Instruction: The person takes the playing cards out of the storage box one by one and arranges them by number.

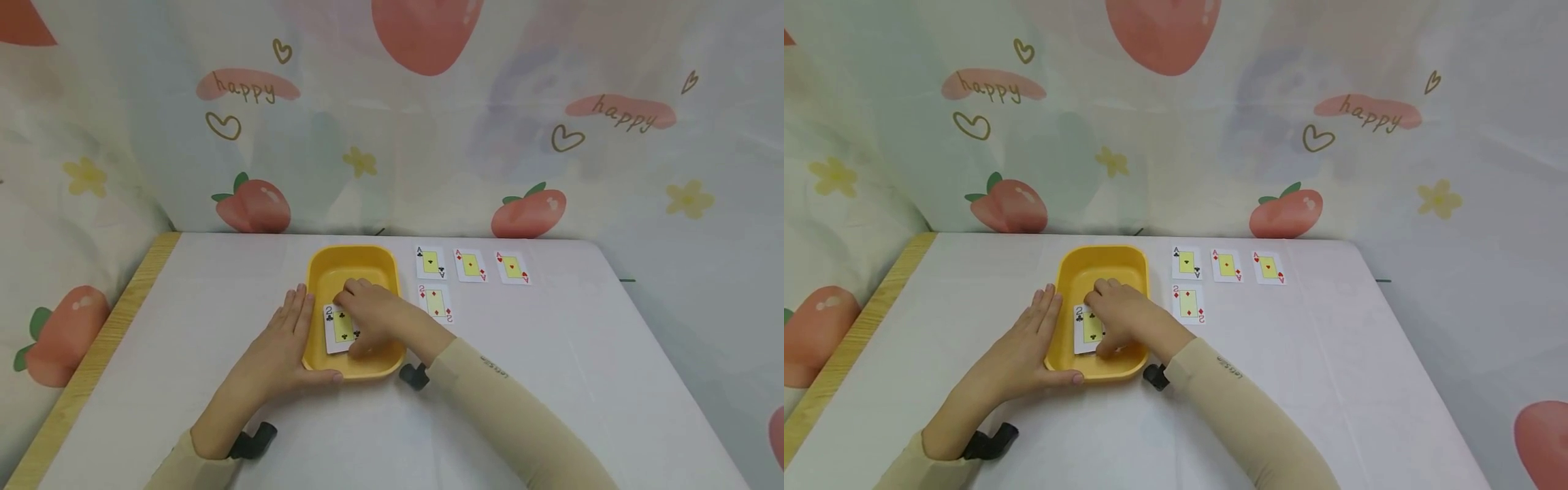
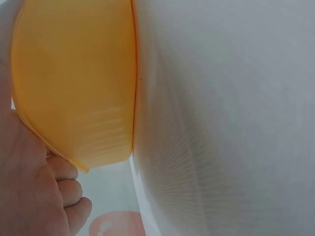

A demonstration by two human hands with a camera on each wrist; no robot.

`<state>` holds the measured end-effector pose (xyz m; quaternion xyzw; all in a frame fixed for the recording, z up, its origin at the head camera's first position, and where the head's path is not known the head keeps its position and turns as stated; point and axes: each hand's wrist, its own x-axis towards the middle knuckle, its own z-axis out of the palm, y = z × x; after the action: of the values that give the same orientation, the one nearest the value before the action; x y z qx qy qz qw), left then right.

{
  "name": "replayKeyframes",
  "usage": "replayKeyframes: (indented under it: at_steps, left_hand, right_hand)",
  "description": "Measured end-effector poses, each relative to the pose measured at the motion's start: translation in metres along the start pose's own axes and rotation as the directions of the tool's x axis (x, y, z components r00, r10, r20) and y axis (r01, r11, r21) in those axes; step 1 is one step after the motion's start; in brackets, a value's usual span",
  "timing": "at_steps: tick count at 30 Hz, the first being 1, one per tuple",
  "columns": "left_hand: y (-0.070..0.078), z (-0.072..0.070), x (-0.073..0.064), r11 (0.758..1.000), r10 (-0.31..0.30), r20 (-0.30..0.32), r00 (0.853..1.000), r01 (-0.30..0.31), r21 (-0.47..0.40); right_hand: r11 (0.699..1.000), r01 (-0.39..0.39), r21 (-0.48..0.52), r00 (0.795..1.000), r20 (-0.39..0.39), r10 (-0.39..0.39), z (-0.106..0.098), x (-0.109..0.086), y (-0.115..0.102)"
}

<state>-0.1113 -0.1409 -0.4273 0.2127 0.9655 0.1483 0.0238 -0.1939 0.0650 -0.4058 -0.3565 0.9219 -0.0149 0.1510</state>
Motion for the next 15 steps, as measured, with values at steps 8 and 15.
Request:
replayKeyframes:
  at_steps: [8, 15]
  left_hand:
    - [0.002, -0.002, 0.0, 1.0, -0.009, 0.001, 1.0, 0.009, -0.014]
    - [0.002, 0.0, 0.001, 1.0, -0.026, 0.007, 1.0, 0.026, -0.011]
  right_hand:
    - [0.998, -0.01, 0.061, 0.999, -0.039, 0.012, -0.015, -0.01, 0.006]
    - [0.994, -0.026, 0.105, 0.995, -0.095, 0.036, -0.03, -0.024, 0.012]
